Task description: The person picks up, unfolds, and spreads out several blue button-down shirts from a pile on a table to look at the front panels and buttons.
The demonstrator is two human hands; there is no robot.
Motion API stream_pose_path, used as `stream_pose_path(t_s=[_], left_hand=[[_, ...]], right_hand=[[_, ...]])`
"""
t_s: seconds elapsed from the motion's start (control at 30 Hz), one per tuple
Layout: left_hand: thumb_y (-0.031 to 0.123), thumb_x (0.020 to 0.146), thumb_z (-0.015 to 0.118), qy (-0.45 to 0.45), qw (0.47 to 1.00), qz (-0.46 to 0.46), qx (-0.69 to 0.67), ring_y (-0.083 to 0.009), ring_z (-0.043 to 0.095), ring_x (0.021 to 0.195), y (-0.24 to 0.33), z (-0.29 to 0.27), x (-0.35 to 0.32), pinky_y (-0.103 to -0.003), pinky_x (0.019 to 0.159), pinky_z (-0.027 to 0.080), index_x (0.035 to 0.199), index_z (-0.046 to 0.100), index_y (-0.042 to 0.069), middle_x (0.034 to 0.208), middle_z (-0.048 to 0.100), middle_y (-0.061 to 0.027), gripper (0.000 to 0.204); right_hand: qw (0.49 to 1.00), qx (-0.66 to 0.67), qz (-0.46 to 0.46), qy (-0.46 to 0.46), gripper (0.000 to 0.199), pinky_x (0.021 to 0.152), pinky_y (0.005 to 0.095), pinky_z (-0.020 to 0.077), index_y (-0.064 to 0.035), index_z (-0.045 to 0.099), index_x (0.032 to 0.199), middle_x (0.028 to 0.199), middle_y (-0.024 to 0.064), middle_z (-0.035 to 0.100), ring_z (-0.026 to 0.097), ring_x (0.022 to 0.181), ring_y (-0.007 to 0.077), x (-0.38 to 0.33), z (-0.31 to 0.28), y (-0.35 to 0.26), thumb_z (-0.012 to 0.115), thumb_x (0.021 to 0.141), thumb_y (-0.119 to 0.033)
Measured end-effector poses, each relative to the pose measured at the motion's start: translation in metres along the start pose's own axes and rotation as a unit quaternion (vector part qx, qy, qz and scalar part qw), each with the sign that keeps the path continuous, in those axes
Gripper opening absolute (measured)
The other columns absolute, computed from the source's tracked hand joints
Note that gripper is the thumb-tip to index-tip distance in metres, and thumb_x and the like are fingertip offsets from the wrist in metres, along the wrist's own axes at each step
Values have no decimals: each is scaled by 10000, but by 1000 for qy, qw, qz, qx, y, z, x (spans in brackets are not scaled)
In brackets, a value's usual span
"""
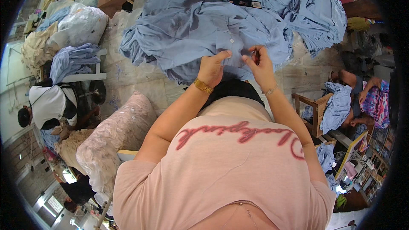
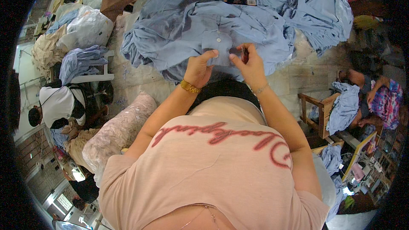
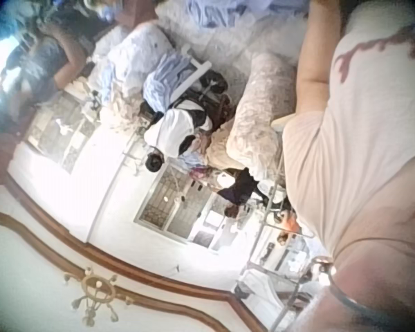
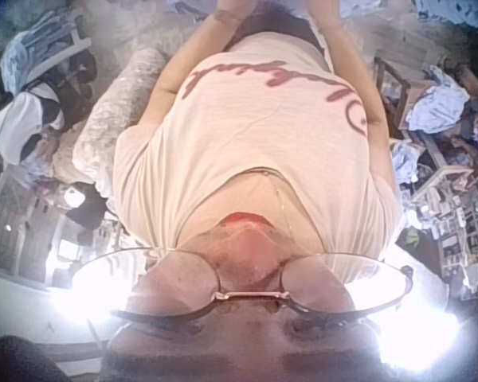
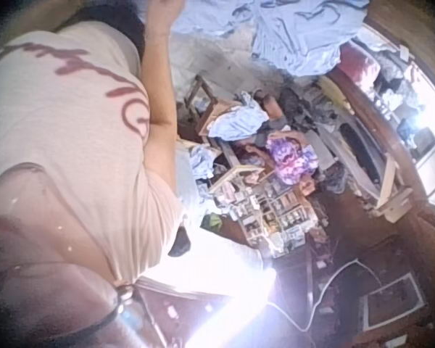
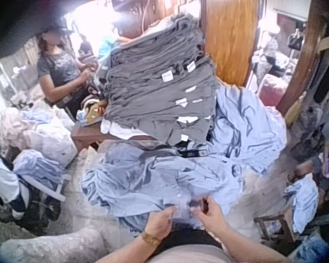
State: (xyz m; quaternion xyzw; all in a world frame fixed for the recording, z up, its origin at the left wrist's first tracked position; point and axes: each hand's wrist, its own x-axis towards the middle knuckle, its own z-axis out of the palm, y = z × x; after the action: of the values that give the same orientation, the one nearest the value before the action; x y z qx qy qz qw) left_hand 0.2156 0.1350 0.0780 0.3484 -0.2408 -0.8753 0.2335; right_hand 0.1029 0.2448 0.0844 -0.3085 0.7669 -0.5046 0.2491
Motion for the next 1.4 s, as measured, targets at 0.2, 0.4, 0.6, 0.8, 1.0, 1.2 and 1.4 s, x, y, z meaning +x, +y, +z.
stream_pose_path(t_s=[0.2, 0.4, 0.6, 0.8, 1.0, 1.2, 1.4], left_hand=[[65, 726, 651, 25, 999, -15, -18, -147, 554, 780, 2, 8, 1, -271, 685, 437, 913, 564, -4, 888, 581, -55, 217], [80, 736, 650, 42, 999, -10, -29, -146, 554, 797, 1, 5, 1, -273, 697, 437, 924, 562, -13, 901, 583, -58, 228], [71, 759, 621, 48, 998, -9, -37, -154, 562, 800, 0, 5, 1, -272, 698, 444, 921, 557, -22, 903, 583, -65, 197], [64, 799, 565, 18, 997, -14, -80, -178, 571, 819, -3, 3, 1, -288, 712, 455, 943, 541, -33, 921, 576, -78, 175], [51, 786, 564, -36, 997, -50, -53, -209, 566, 841, 10, 3, -2, -319, 771, 442, 975, 519, -47, 940, 570, -101, 217], [-35, 705, 600, -87, 993, -46, 59, -223, 564, 835, 18, -11, -1, -323, 750, 438, 877, 542, -87, 898, 576, -112, 189], [-44, 688, 589, -10, 991, -54, 125, -189, 543, 655, 16, -16, -3, -288, 591, 425, 739, 560, -52, 760, 563, -102, 59]], right_hand=[[993, 84, 57, -56, 240, 521, 205, 350, -23, 536, 824, 629, -21, 457, 392, 575, 64, -4, 15, 3, 668, 729, -200], [978, 162, 114, -69, 192, 525, 186, 348, -32, 535, 791, 635, -34, 479, 410, 577, 53, -3, 17, 0, 662, 740, -166], [976, 180, 97, -73, 196, 536, 184, 350, -40, 514, 758, 644, -30, 485, 421, 585, 55, -3, 17, 9, 681, 717, -133], [973, 186, 115, -71, 205, 531, 187, 345, -53, 502, 746, 648, -34, 483, 419, 578, 55, -6, 12, 6, 687, 713, -133], [951, 255, 166, -60, 195, 488, 172, 334, -60, 517, 768, 635, -42, 487, 415, 546, 37, -5, 2, -9, 690, 714, -131], [954, 256, 142, -59, 182, 500, 172, 341, -60, 526, 770, 637, -45, 494, 421, 562, 36, -2, -2, -12, 688, 716, -122], [981, 136, 89, -109, 162, 538, 218, 373, -36, 536, 757, 635, -6, 520, 450, 590, 75, -3, 4, 3, 661, 725, -133]])
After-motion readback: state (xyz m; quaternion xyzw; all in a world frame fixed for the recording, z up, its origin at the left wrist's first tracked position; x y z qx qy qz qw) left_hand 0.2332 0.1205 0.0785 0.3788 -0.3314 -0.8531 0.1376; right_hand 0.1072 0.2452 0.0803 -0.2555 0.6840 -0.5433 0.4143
